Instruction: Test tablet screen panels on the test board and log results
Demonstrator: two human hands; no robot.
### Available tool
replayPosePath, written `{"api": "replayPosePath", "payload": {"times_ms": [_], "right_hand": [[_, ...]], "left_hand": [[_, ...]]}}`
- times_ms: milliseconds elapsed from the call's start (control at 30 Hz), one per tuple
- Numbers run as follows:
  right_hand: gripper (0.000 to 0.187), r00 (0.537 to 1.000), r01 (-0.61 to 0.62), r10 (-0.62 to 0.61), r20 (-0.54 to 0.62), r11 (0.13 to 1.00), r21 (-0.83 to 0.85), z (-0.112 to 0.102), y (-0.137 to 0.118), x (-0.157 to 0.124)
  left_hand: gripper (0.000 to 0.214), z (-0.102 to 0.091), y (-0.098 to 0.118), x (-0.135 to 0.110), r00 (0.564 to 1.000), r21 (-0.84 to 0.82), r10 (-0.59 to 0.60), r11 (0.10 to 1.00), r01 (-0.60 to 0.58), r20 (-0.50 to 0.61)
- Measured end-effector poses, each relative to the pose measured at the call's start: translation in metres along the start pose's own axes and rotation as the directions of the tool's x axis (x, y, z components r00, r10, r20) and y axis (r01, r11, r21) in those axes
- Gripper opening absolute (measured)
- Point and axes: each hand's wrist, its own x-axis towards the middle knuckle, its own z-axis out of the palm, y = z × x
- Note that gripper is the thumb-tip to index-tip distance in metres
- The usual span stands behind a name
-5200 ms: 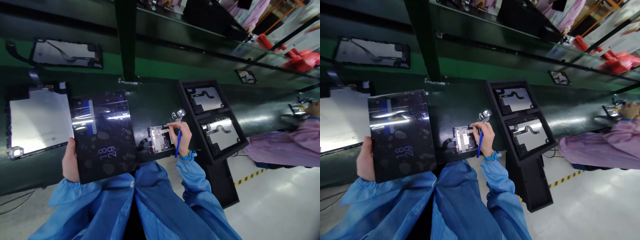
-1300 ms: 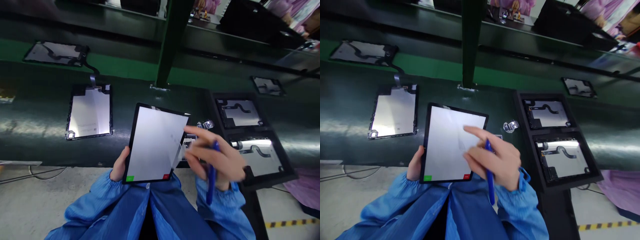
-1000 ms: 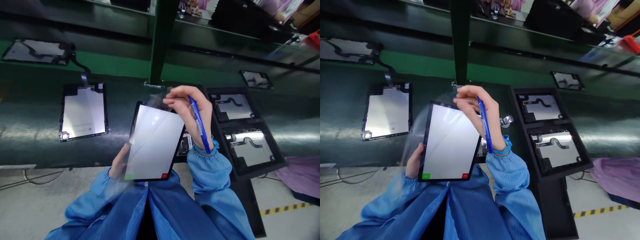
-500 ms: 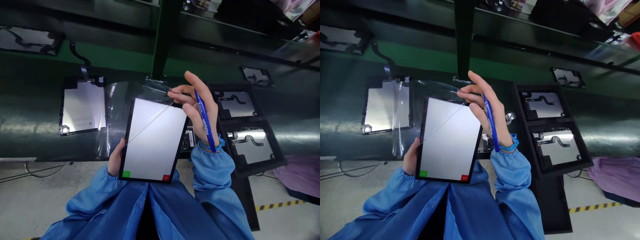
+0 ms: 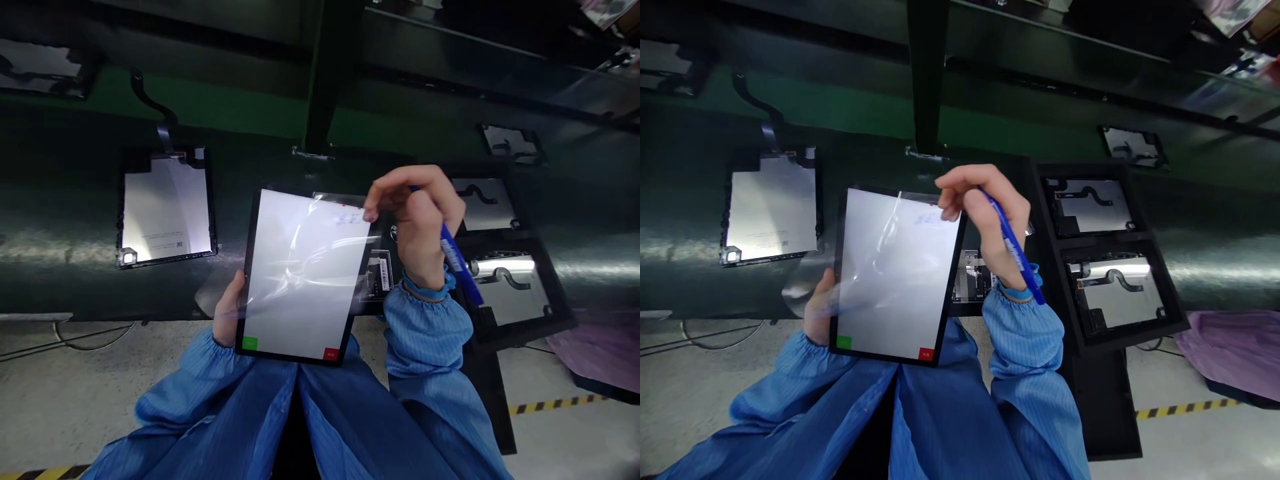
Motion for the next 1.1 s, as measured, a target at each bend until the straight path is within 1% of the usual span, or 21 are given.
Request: {"api": "replayPosePath", "payload": {"times_ms": [100,167,233,333,367,400,433,467,500,533,567,600,633,667,700,800,867,900,967,1033,1100], "right_hand": [[0.023,0.975,0.009,-0.054,-0.214,0.979,-0.206,-0.005,0.001,-0.001],[0.022,0.947,-0.001,-0.108,-0.302,0.941,-0.339,-0.009,0.0,-0.004],[0.024,0.926,-0.002,-0.147,-0.347,0.918,-0.396,-0.012,-0.003,-0.008],[0.027,0.899,-0.051,-0.128,-0.418,0.92,-0.39,-0.012,-0.012,-0.019],[0.029,0.919,-0.049,-0.119,-0.375,0.911,-0.408,-0.012,-0.016,-0.023],[0.03,0.957,-0.019,-0.113,-0.267,0.895,-0.446,-0.01,-0.02,-0.027],[0.027,0.988,0.041,-0.109,-0.113,0.875,-0.482,-0.007,-0.024,-0.03],[0.022,0.992,0.126,-0.106,0.069,0.853,-0.507,-0.004,-0.027,-0.033],[0.023,0.961,0.217,-0.09,0.261,0.83,-0.514,0.001,-0.029,-0.035],[0.033,0.905,0.297,-0.07,0.419,0.81,-0.506,0.007,-0.031,-0.036],[0.048,0.851,0.352,-0.047,0.523,0.79,-0.502,0.014,-0.031,-0.037],[0.059,0.811,0.387,-0.023,0.584,0.77,-0.508,0.021,-0.03,-0.039],[0.064,0.775,0.421,0.001,0.632,0.745,-0.518,0.028,-0.028,-0.041],[0.061,0.752,0.452,0.012,0.659,0.718,-0.529,0.034,-0.025,-0.044],[0.051,0.751,0.479,-0.008,0.66,0.694,-0.537,0.039,-0.022,-0.048],[0.008,0.764,0.571,-0.169,0.623,0.628,-0.53,0.044,-0.013,-0.062],[0.009,0.783,0.586,-0.272,0.56,0.624,-0.517,0.038,-0.011,-0.071],[0.011,0.808,0.562,-0.295,0.511,0.645,-0.517,0.032,-0.011,-0.075],[0.019,0.889,0.444,-0.278,0.363,0.717,-0.537,0.015,-0.011,-0.08],[0.025,0.964,0.264,-0.194,0.181,0.768,-0.583,-0.005,-0.006,-0.085],[0.023,0.995,0.088,-0.099,0.018,0.763,-0.641,-0.024,0.008,-0.092]], "left_hand": [[0.025,0.001,0.004,-0.001,0.997,-0.056,-0.078,0.995,0.079,0.018],[0.028,0.004,0.005,-0.001,0.996,-0.064,-0.091,0.994,0.091,0.011],[0.03,0.008,0.005,0.001,0.996,-0.058,-0.088,0.994,0.089,0.019],[0.028,0.009,0.005,0.004,0.997,-0.051,-0.054,0.997,0.057,0.048],[0.027,0.008,0.004,0.004,0.998,-0.047,-0.043,0.998,0.045,0.048],[0.028,0.007,0.004,0.005,0.998,-0.036,-0.037,0.999,0.039,0.047],[0.03,0.006,0.003,0.005,0.998,-0.019,-0.036,0.999,0.037,0.047],[0.033,0.004,0.002,0.005,0.998,0.0,-0.039,0.999,0.039,0.052],[0.036,0.003,0.001,0.005,0.997,0.017,-0.043,0.999,0.042,0.064],[0.04,0.002,0.001,0.005,0.995,0.033,-0.048,0.998,0.046,0.084],[0.043,0.002,0.0,0.004,0.992,0.047,-0.056,0.998,0.051,0.11],[0.046,0.002,0.0,0.004,0.989,0.057,-0.066,0.997,0.059,0.133],[0.048,0.002,0.0,0.003,0.986,0.064,-0.075,0.996,0.066,0.147],[0.049,0.002,0.0,0.003,0.985,0.068,-0.08,0.995,0.07,0.151],[0.049,0.002,0.001,0.003,0.987,0.069,-0.074,0.995,0.065,0.144],[0.046,0.001,0.003,0.005,0.995,0.066,-0.001,0.998,-0.006,0.102],[0.042,-0.001,0.004,0.008,0.995,0.07,0.059,0.995,-0.065,0.084],[0.04,-0.002,0.004,0.009,0.994,0.075,0.079,0.994,-0.085,0.076],[0.036,-0.004,0.005,0.012,0.993,0.082,0.107,0.991,-0.11,0.044],[0.031,-0.006,0.008,0.013,0.992,0.089,0.124,0.988,-0.123,-0.005],[0.026,-0.007,0.011,0.013,0.989,0.092,0.141,0.986,-0.137,-0.036]]}}
